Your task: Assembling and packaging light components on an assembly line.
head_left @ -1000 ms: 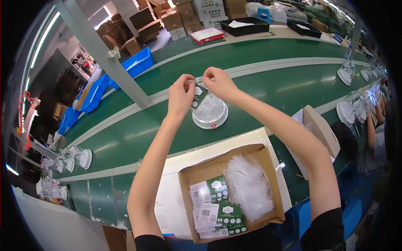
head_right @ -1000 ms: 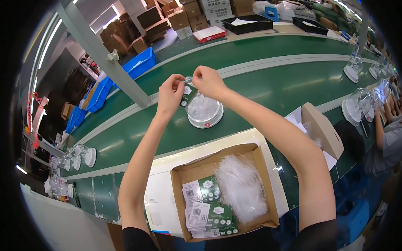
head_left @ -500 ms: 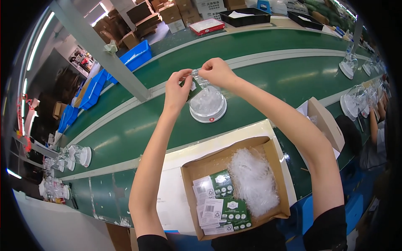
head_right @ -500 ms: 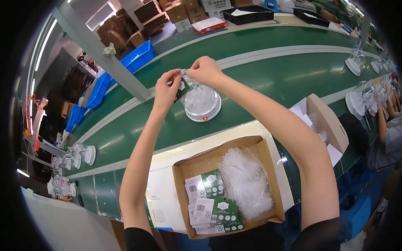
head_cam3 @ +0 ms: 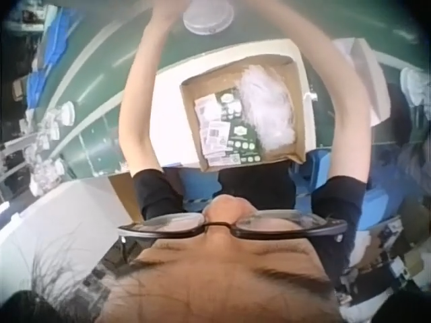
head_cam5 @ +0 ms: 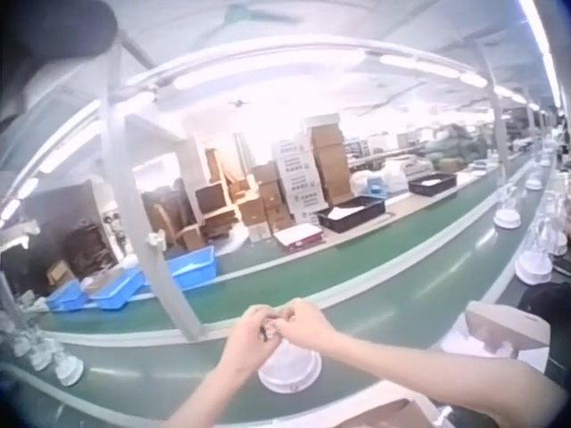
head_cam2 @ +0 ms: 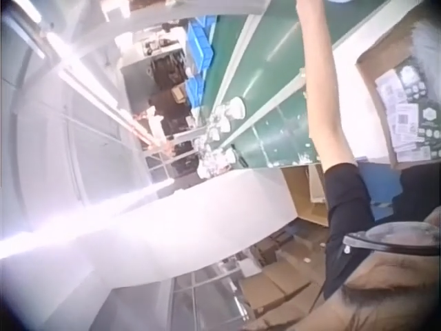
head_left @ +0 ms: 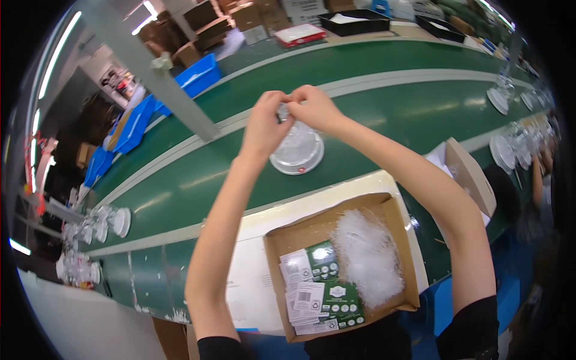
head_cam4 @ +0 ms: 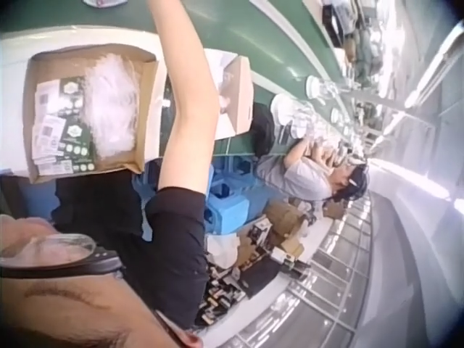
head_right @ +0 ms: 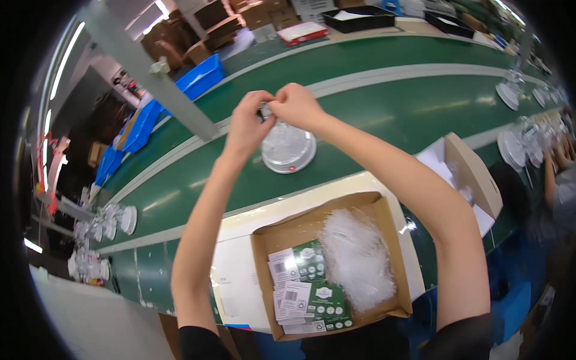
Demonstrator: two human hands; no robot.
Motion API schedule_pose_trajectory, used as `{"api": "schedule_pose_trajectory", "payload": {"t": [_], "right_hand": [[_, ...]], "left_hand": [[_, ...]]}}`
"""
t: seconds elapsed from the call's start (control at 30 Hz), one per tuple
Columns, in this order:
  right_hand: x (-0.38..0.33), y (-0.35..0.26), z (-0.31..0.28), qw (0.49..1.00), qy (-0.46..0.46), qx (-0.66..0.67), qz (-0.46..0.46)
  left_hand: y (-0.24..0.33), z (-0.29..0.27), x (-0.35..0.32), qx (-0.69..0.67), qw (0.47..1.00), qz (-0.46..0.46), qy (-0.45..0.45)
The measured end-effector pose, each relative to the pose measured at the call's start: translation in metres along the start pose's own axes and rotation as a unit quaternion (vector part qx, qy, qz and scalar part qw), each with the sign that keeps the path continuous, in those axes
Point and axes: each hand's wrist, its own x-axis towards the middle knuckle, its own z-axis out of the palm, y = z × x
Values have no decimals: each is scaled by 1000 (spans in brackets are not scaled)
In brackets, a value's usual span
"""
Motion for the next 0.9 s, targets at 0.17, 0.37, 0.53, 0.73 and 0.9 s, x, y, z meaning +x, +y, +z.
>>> {"api": "schedule_pose_trajectory", "payload": {"t": [0.17,0.37,0.53,0.73,0.9], "right_hand": [[3,11,1,1000,21,1,-12],[10,2,-4,989,-109,-33,99],[12,4,4,989,-111,-5,93],[14,1,8,991,-99,-11,86],[17,-7,10,988,-107,7,108]], "left_hand": [[3,16,-7,15,997,-16,75],[3,13,-11,5,996,-1,85],[-7,-4,-5,-8,999,-29,24],[-12,-7,-4,26,999,21,9],[-14,-14,-4,-3,1000,-23,-14]]}}
